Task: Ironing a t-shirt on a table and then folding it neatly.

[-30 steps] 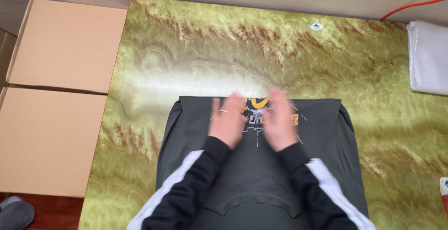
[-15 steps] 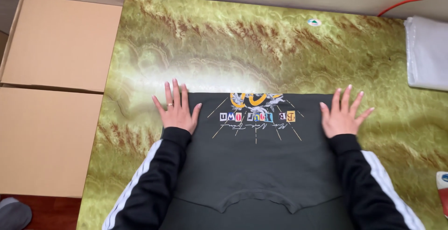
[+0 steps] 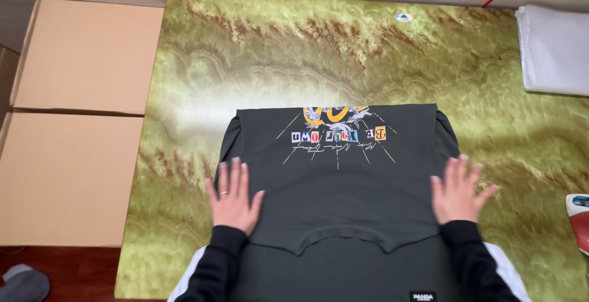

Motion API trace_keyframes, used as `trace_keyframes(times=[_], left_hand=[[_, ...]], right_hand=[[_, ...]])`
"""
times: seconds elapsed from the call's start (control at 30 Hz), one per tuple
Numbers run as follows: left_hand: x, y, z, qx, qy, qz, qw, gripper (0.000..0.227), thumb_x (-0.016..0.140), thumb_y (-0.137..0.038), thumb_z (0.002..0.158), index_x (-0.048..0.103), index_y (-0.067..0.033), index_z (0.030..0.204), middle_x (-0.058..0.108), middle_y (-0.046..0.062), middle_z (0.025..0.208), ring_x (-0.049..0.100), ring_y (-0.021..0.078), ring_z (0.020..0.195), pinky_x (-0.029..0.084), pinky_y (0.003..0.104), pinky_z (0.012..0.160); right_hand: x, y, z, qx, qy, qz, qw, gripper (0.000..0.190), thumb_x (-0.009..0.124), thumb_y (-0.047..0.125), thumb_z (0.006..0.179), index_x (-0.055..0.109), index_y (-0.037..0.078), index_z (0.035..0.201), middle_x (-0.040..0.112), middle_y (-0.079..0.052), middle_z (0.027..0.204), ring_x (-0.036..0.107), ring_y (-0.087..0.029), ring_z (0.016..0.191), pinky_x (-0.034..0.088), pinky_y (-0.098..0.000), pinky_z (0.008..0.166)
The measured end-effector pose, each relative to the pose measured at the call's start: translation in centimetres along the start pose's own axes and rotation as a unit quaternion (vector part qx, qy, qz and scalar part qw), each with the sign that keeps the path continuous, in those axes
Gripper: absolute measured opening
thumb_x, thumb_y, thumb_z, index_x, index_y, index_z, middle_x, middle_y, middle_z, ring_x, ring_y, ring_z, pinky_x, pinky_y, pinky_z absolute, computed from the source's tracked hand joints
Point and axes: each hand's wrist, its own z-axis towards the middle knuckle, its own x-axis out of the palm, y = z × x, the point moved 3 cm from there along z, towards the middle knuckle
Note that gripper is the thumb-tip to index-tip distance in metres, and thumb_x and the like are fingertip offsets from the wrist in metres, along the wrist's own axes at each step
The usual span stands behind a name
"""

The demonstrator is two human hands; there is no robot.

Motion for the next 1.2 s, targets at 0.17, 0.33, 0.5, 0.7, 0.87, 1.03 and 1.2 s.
trace_keyframes(times=[0.17, 0.33, 0.5, 0.7, 0.87, 1.03, 1.2], left_hand=[[-1.5, -3.9, -1.4, -0.064, 0.002, -0.017, 0.998, 0.098, 0.061, -0.055, 0.089, 0.030, -0.0068, 0.169, 0.019, 0.020, 0.180, 0.011, 0.0368, 0.168, 0.008, 0.078, 0.121], [1.3, -13.8, -0.5, 0.054, 0.005, -0.099, 0.994, 0.094, 0.055, -0.056, 0.099, 0.028, -0.0003, 0.168, 0.017, 0.019, 0.180, 0.009, 0.0328, 0.168, 0.005, 0.072, 0.126], [0.3, -7.6, -3.7, 0.072, 0.011, -0.024, 0.997, 0.100, 0.046, -0.070, 0.099, 0.021, -0.0061, 0.171, 0.015, 0.013, 0.182, 0.006, 0.0294, 0.170, 0.003, 0.061, 0.131], [-0.8, 4.1, -7.1, -0.027, 0.064, 0.006, 0.998, 0.091, 0.033, -0.060, 0.102, 0.009, -0.0078, 0.172, -0.004, 0.012, 0.183, -0.003, 0.0303, 0.167, 0.000, 0.076, 0.123], [-2.7, 10.1, 0.6, -0.209, 0.052, -0.210, 0.954, 0.065, 0.058, -0.035, 0.104, 0.050, 0.0027, 0.155, 0.062, 0.020, 0.141, 0.057, 0.0329, 0.133, 0.045, 0.049, 0.116], [3.6, 10.9, 11.7, -0.298, 0.052, -0.407, 0.862, 0.055, 0.073, -0.031, 0.097, 0.065, 0.0007, 0.141, 0.075, 0.010, 0.111, 0.071, 0.0184, 0.093, 0.059, 0.030, 0.087], [5.8, 9.8, 18.6, -0.313, 0.135, -0.437, 0.832, 0.074, 0.084, -0.046, 0.084, 0.066, -0.0023, 0.141, 0.072, 0.017, 0.134, 0.069, 0.0271, 0.127, 0.055, 0.035, 0.107]], right_hand=[[-6.1, 7.8, 1.7, 0.025, -0.030, -0.091, 0.995, 0.077, 0.073, 0.036, 0.090, 0.057, -0.003, 0.155, 0.050, -0.028, 0.166, 0.049, -0.052, 0.148, 0.038, -0.0824, 0.105], [-3.4, 21.7, -1.2, -0.091, 0.061, 0.109, 0.988, 0.085, 0.056, 0.049, 0.099, 0.031, 0.009, 0.169, 0.021, -0.016, 0.180, 0.017, -0.041, 0.165, 0.018, -0.0817, 0.115], [-2.7, 12.0, -5.4, -0.082, 0.027, 0.044, 0.995, 0.086, 0.043, 0.059, 0.102, 0.026, 0.014, 0.173, 0.011, -0.010, 0.185, 0.006, -0.035, 0.170, 0.014, -0.0766, 0.120], [-3.8, -5.6, -7.9, 0.181, 0.218, 0.033, 0.958, 0.092, 0.009, 0.076, 0.096, -0.011, 0.026, 0.171, -0.025, -0.011, 0.178, -0.017, -0.041, 0.163, -0.012, -0.0772, 0.120], [-3.5, -8.8, 0.2, 0.211, 0.035, 0.330, 0.920, 0.083, 0.079, 0.014, 0.098, 0.041, -0.017, 0.165, 0.059, -0.037, 0.141, 0.064, -0.043, 0.113, 0.054, -0.0510, 0.088], [5.4, -8.6, 12.8, 0.251, 0.080, 0.465, 0.845, 0.077, 0.083, 0.028, 0.099, 0.050, -0.012, 0.155, 0.069, -0.021, 0.120, 0.066, -0.025, 0.102, 0.053, -0.0338, 0.090], [4.9, -5.1, 20.1, 0.264, 0.201, 0.460, 0.823, 0.075, 0.087, 0.034, 0.090, 0.060, -0.009, 0.145, 0.067, -0.020, 0.121, 0.067, -0.027, 0.105, 0.053, -0.0336, 0.095]])
